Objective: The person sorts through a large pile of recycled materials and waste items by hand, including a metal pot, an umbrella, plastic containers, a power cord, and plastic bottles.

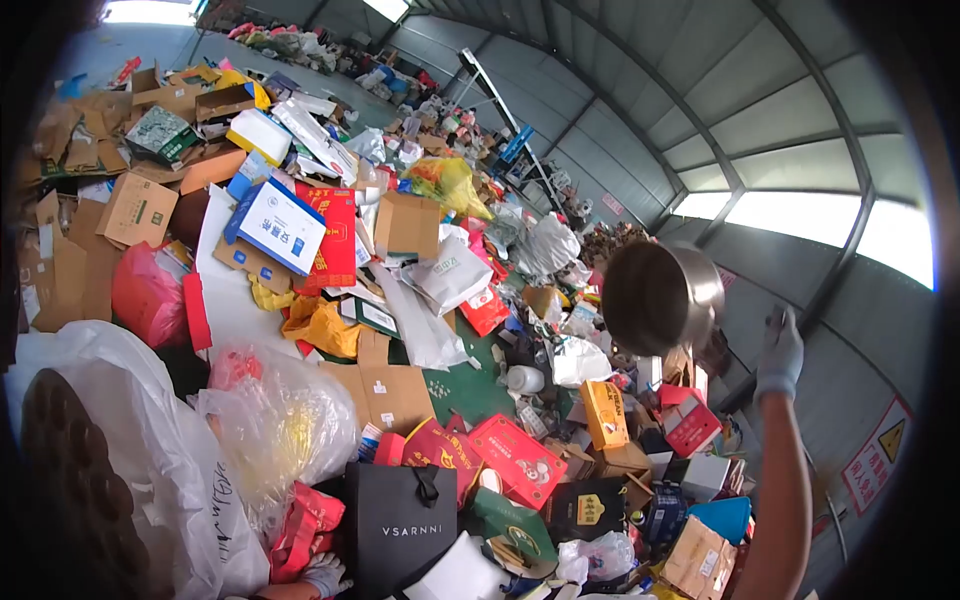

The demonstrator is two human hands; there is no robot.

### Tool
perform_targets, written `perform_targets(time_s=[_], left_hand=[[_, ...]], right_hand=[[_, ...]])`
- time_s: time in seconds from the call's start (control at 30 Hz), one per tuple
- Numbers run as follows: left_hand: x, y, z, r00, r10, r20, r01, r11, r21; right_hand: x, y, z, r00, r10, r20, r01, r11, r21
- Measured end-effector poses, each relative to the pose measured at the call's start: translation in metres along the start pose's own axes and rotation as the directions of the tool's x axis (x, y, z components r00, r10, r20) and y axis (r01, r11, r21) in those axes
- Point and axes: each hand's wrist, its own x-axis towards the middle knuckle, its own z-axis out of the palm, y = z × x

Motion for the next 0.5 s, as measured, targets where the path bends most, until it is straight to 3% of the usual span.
perform_targets(time_s=[0.03,0.07,0.13,0.17,0.2,0.23,0.27,0.33,0.4,0.5], left_hand=[[-0.019,0.010,-0.036,0.994,-0.018,0.107,0.025,0.997,-0.069],[-0.028,0.018,-0.059,0.978,-0.023,0.209,0.053,0.988,-0.142],[-0.035,0.020,-0.067,0.953,-0.006,0.303,0.051,0.989,-0.140],[-0.034,0.021,-0.065,0.968,-0.011,0.251,0.053,0.986,-0.160],[-0.034,0.021,-0.062,0.978,-0.010,0.210,0.048,0.983,-0.178],[-0.035,0.022,-0.059,0.986,-0.009,0.168,0.042,0.980,-0.195],[-0.039,0.022,-0.057,0.988,-0.013,0.155,0.045,0.979,-0.199],[-0.040,0.026,-0.061,0.990,-0.024,0.140,0.053,0.978,-0.201],[-0.040,0.030,-0.065,0.990,-0.036,0.140,0.064,0.977,-0.203],[-0.039,0.035,-0.068,0.989,-0.055,0.138,0.082,0.977,-0.198]], right_hand=[[0.048,-0.081,-0.015,0.870,0.463,0.168,-0.491,0.793,0.359],[0.086,-0.118,-0.020,0.766,0.551,0.331,-0.640,0.602,0.478],[0.096,-0.191,-0.030,0.884,0.287,0.368,-0.425,0.823,0.377],[0.083,-0.202,-0.019,0.956,0.042,0.291,-0.154,0.914,0.376],[0.067,-0.198,0.002,0.929,-0.246,0.277,0.147,0.931,0.335],[0.037,-0.215,0.009,0.826,-0.471,0.309,0.453,0.881,0.134],[-0.006,-0.226,0.013,0.697,-0.568,0.439,0.561,0.812,0.160],[-0.092,-0.241,0.013,0.462,-0.627,0.627,0.567,0.753,0.336],[-0.166,-0.240,0.000,0.302,-0.635,0.711,0.448,0.753,0.482],[-0.246,-0.220,-0.031,0.192,-0.582,0.790,0.203,0.811,0.549]])
